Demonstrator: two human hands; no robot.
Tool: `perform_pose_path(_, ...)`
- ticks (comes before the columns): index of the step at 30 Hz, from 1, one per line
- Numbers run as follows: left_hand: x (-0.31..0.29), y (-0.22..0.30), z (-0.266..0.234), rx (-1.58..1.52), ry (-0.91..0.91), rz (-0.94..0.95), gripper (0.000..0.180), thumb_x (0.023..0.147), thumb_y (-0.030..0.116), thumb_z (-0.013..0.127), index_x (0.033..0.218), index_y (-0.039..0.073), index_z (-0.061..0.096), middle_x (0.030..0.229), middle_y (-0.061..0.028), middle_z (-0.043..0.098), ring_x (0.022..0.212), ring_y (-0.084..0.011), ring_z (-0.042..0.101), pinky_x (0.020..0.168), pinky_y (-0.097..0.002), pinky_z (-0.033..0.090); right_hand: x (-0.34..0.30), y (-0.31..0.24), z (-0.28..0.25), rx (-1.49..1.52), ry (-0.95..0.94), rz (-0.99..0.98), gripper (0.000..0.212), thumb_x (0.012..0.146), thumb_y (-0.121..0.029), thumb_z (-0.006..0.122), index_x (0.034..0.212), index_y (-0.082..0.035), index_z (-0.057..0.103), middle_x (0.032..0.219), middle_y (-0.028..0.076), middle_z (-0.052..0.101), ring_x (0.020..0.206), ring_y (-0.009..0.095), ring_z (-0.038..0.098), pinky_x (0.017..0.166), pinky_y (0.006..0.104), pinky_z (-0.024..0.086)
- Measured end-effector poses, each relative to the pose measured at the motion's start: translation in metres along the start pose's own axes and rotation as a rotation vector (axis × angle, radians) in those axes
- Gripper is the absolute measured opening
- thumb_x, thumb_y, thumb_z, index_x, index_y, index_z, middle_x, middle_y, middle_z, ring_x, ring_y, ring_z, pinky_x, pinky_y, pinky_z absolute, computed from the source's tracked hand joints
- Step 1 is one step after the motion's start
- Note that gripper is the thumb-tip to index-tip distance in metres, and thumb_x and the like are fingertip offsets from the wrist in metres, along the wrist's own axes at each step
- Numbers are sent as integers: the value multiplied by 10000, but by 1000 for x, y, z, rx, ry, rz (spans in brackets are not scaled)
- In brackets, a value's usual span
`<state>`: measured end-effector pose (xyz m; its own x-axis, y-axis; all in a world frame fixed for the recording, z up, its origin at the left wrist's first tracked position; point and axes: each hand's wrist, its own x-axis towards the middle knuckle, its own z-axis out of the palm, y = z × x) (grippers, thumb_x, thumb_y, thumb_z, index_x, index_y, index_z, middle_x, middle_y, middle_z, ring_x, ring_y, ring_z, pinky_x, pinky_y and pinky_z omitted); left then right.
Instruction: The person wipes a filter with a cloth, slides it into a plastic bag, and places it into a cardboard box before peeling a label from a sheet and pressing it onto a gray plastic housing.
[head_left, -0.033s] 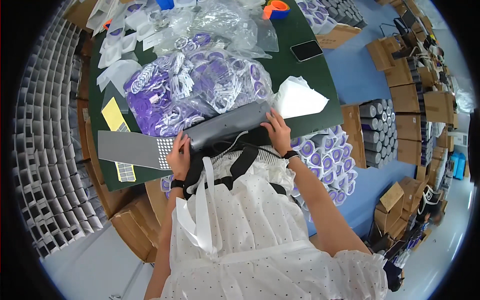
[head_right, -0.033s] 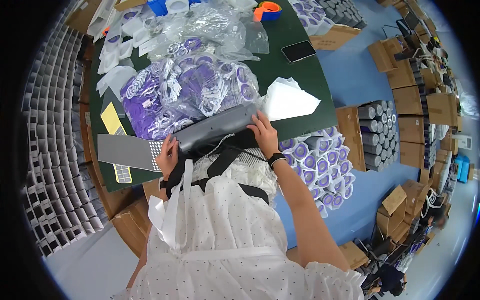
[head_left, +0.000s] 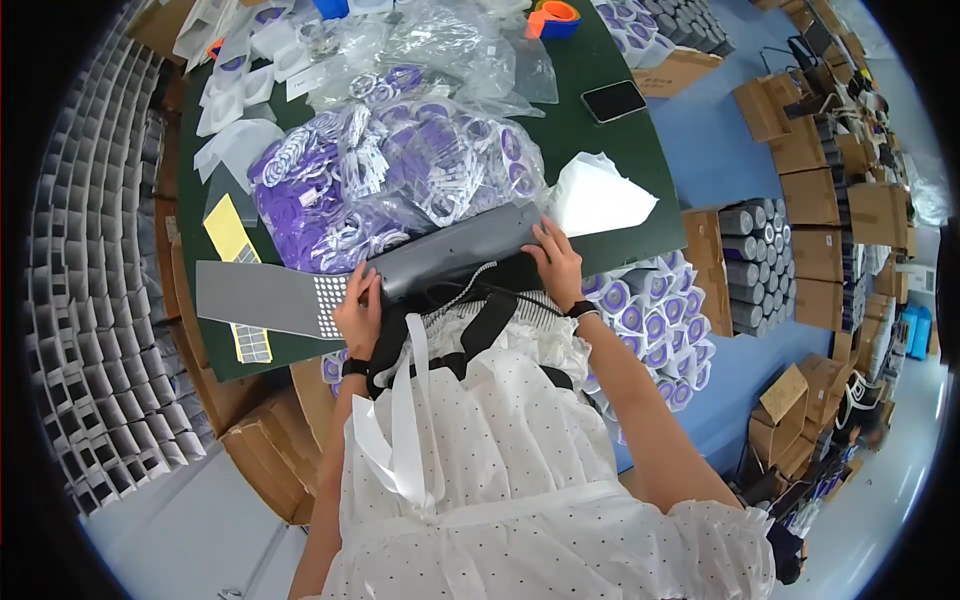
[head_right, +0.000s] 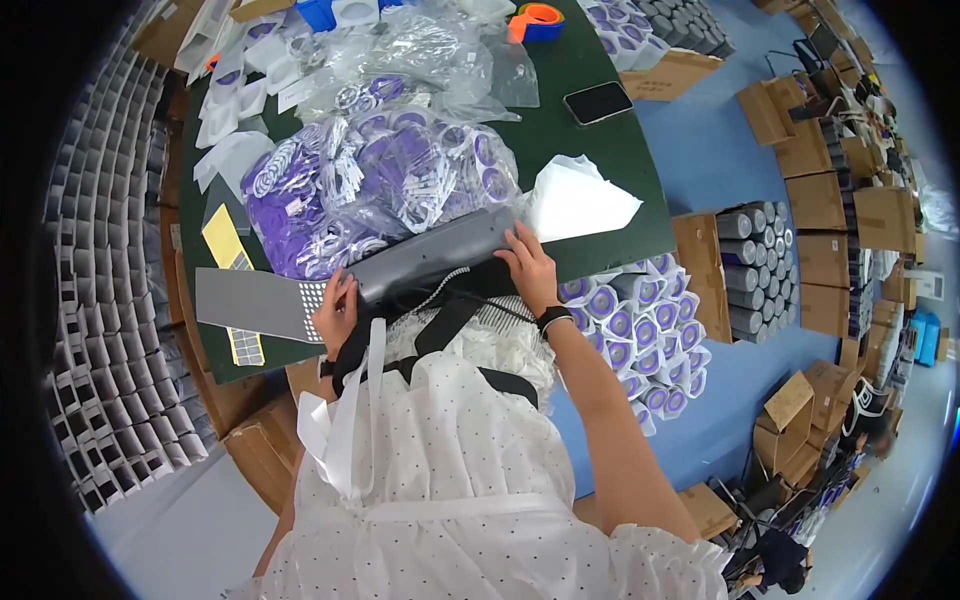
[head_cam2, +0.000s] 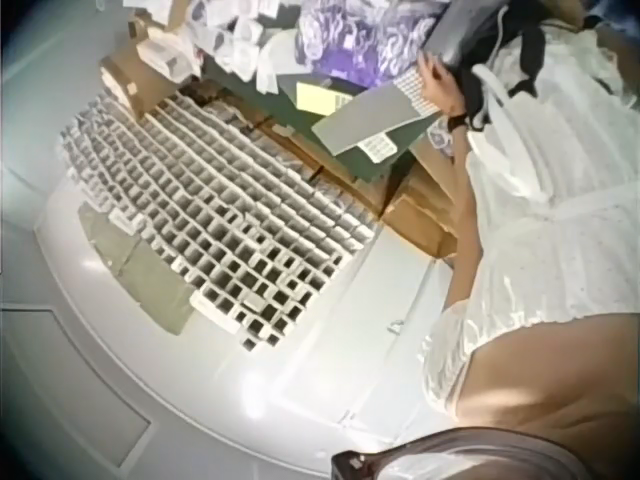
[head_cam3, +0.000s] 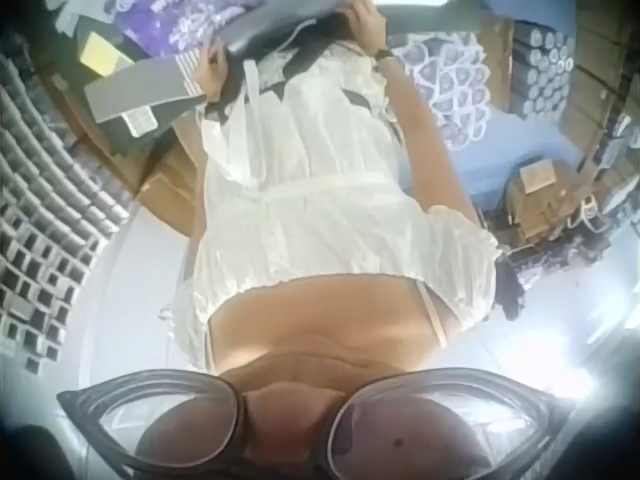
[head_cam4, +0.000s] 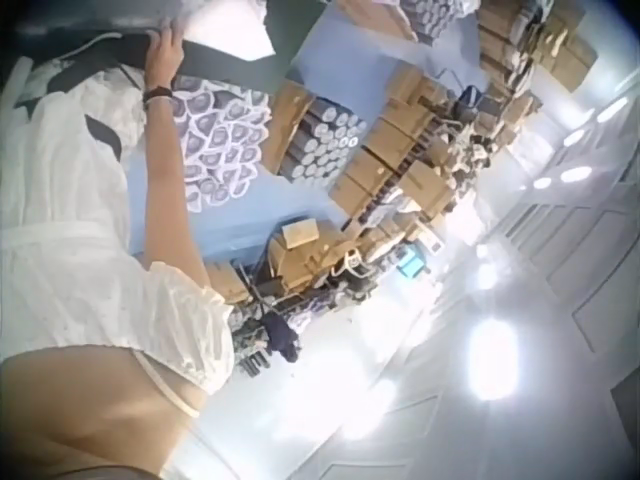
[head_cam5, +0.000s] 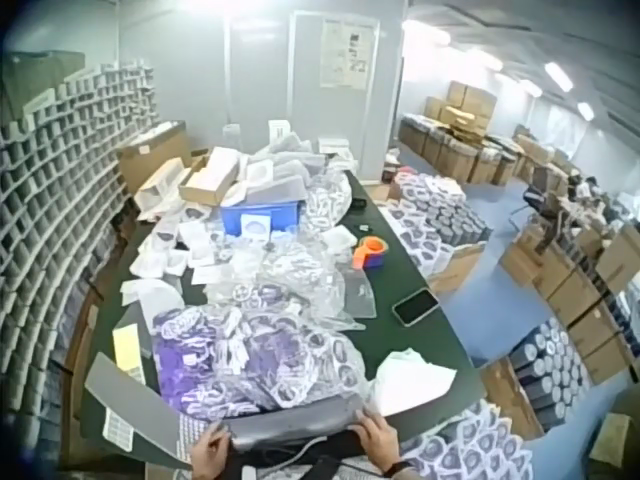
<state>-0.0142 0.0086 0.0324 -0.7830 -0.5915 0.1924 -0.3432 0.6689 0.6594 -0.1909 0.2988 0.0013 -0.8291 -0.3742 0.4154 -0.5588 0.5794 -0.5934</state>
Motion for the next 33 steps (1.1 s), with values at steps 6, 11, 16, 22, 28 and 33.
perform_pose_path(6, 6, -1, 8, -207, 55, -159, 310, 824, 123, 702, 1115, 72, 605, 804, -2, 721, 568, -67, 570, 564, -225, 468, -3, 2, 0, -102, -7, -12, 334, 759, -210, 750, 1060, -96, 660, 1152, 103, 617, 919, 255, 657, 719, 327, 550)
perform_pose_path(11, 0, -23, 14, -296, 34, -213, 313, 822, 104, 703, 1113, 57, 597, 934, -5, 689, 688, -48, 545, 618, -217, 452, 5, -5, -9, -190, 6, -110, 365, 757, -246, 757, 1070, -87, 656, 1150, 117, 616, 901, 293, 650, 782, 360, 530)
perform_pose_path(16, 7, -24, 11, -593, -39, -289, 459, 850, 108, 690, 1249, 12, 484, 1122, -87, 633, 919, -83, 576, 744, -206, 456, 14, -8, 1, 505, 56, 390, 355, 857, -244, 676, 1101, 8, 616, 1116, 171, 635, 872, 248, 650, 783, 338, 501)
perform_pose_path(22, 18, -26, 3, -674, -169, -626, 587, 816, 168, 728, 1310, 33, 440, 1205, -124, 560, 940, -147, 557, 718, -256, 458, 25, -3, -9, 522, -238, 627, 348, 866, -264, 671, 1025, 42, 623, 740, 65, 630, 705, 98, 536, 659, 268, 448)
perform_pose_path(28, 18, -32, 9, -664, -129, -596, 514, 813, 144, 732, 1247, 47, 473, 1162, -142, 579, 953, -176, 565, 767, -277, 473, 28, 15, -5, 521, -330, 648, 348, 860, -287, 671, 805, 37, 558, 594, 3, 429, 603, 74, 353, 531, 273, 337)
perform_pose_path(33, 12, -22, 3, -739, -106, -600, 446, 848, 160, 703, 1214, 39, 479, 1166, -135, 596, 942, -158, 571, 804, -280, 474, 31, 2, -6, 371, -269, 613, 400, 844, -324, 677, 794, 48, 538, 580, 50, 465, 591, 87, 380, 537, 285, 367)
